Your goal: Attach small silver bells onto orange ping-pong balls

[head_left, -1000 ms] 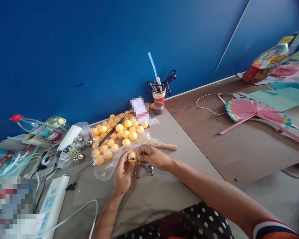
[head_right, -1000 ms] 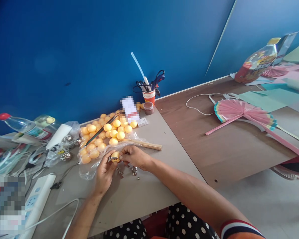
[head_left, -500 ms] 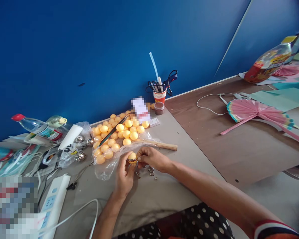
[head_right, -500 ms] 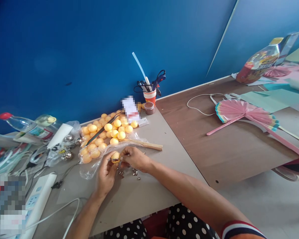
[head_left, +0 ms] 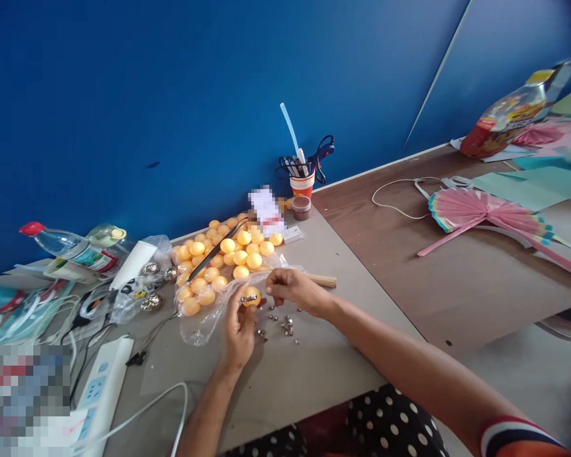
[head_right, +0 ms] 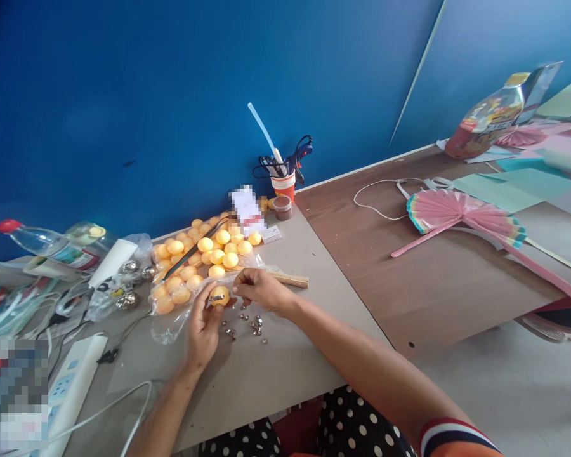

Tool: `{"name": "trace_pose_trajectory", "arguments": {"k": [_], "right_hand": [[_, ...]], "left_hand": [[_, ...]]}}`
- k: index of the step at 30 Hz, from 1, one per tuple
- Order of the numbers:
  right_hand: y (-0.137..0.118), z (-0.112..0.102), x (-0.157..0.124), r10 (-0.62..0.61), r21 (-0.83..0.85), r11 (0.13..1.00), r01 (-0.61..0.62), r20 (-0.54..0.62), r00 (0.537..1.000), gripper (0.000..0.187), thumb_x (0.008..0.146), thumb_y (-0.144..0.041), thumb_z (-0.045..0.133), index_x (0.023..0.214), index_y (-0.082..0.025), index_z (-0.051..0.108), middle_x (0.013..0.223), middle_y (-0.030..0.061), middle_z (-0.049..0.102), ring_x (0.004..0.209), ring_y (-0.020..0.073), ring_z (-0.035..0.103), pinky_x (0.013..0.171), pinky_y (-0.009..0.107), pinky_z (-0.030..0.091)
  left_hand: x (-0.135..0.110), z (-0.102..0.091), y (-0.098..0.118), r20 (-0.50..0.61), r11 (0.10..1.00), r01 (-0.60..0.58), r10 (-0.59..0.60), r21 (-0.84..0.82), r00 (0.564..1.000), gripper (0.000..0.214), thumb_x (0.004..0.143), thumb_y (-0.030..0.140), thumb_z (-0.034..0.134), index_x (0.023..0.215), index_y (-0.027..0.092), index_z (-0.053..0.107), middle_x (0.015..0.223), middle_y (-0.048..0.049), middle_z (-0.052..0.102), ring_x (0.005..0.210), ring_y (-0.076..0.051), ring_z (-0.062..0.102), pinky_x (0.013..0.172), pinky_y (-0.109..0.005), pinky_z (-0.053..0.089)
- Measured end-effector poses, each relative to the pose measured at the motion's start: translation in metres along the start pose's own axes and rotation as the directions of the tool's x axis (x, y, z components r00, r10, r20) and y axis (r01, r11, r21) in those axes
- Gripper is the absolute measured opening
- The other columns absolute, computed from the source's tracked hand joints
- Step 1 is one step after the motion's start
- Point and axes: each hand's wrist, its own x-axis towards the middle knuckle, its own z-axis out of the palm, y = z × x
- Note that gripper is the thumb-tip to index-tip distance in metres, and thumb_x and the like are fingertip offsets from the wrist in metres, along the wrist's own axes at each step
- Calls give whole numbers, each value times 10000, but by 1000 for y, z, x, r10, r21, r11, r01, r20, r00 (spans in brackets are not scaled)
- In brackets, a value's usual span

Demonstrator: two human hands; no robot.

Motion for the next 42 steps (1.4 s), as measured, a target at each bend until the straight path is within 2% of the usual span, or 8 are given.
{"name": "trace_pose_trajectory", "arguments": {"k": [4, 8, 14, 19, 24, 28, 35, 42], "right_hand": [[2, -6, -1, -154, -405, 899, 168, 68, 986, 67, 772, -137, 581, 780, -170, 639, 761, -5, 628, 691, 122, 544, 654, 242, 420], [19, 3, -1, -240, -774, 545, 323, 225, 944, 166, 795, -100, 560, 876, -161, 691, 905, 74, 652, 787, 173, 572, 756, 299, 414], [29, 9, 2, -163, -913, 230, 338, 306, 938, 157, 795, -108, 559, 892, -145, 677, 876, 105, 648, 750, 192, 567, 699, 310, 387], [30, 7, 3, -204, -882, 319, 346, 292, 934, 146, 756, -67, 546, 821, -136, 656, 838, 96, 638, 727, 181, 555, 673, 292, 387], [27, 9, 3, -322, -622, 729, 285, 55, 945, 161, 726, -21, 497, 733, -152, 590, 809, 55, 632, 719, 140, 557, 661, 246, 414], [21, 11, 4, -90, -216, 973, 80, -37, 995, 138, 717, -48, 499, 744, -178, 537, 525, -48, 552, 498, 98, 506, 514, 209, 367], [15, 9, 3, -45, 329, 944, 2, 121, 992, 275, 680, -341, 748, 686, -160, 541, 539, -67, 544, 409, 45, 407, 450, 205, 317], [15, 11, 0, -8, 385, 921, -63, 180, 984, 276, 630, -304, 780, 782, -155, 603, 645, -33, 630, 498, 92, 558, 542, 233, 407]], "left_hand": [[4, -6, 6, -27, 999, 23, -24, -37, 999, 445, 817, 491, 638, 1156, 209, 584, 1089, -101, 678, 875, -241, 707, 812, -373, 551], [5, -7, 8, -38, 999, 32, -33, -6, 999, 440, 811, 428, 663, 1166, 200, 539, 864, -66, 720, 810, -226, 708, 720, -332, 557], [4, -5, 4, -37, 1000, 28, -27, 9, 999, 395, 818, 369, 658, 1150, 199, 530, 985, -79, 697, 814, -193, 705, 744, -303, 550], [4, -6, 2, -38, 999, 35, -35, 15, 999, 400, 818, 384, 658, 1151, 199, 537, 1099, -97, 654, 811, -187, 707, 765, -315, 557], [4, -6, 2, -29, 998, 57, -58, -25, 998, 426, 810, 413, 669, 1154, 203, 531, 985, -77, 683, 799, -206, 714, 756, -327, 566], [3, -7, 4, 6, 995, 72, -72, -66, 997, 445, 815, 411, 667, 1175, 201, 513, 938, -65, 693, 807, -207, 716, 745, -316, 562], [3, -6, 10, 11, 996, 71, -71, -55, 997, 436, 816, 431, 660, 1157, 192, 530, 1002, -77, 680, 815, -198, 704, 749, -318, 556], [1, -3, 3, -24, 998, -33, 35, 53, 999, 382, 826, 391, 653, 1147, 206, 561, 1092, -82, 664, 974, -212, 662, 866, -348, 534]]}}
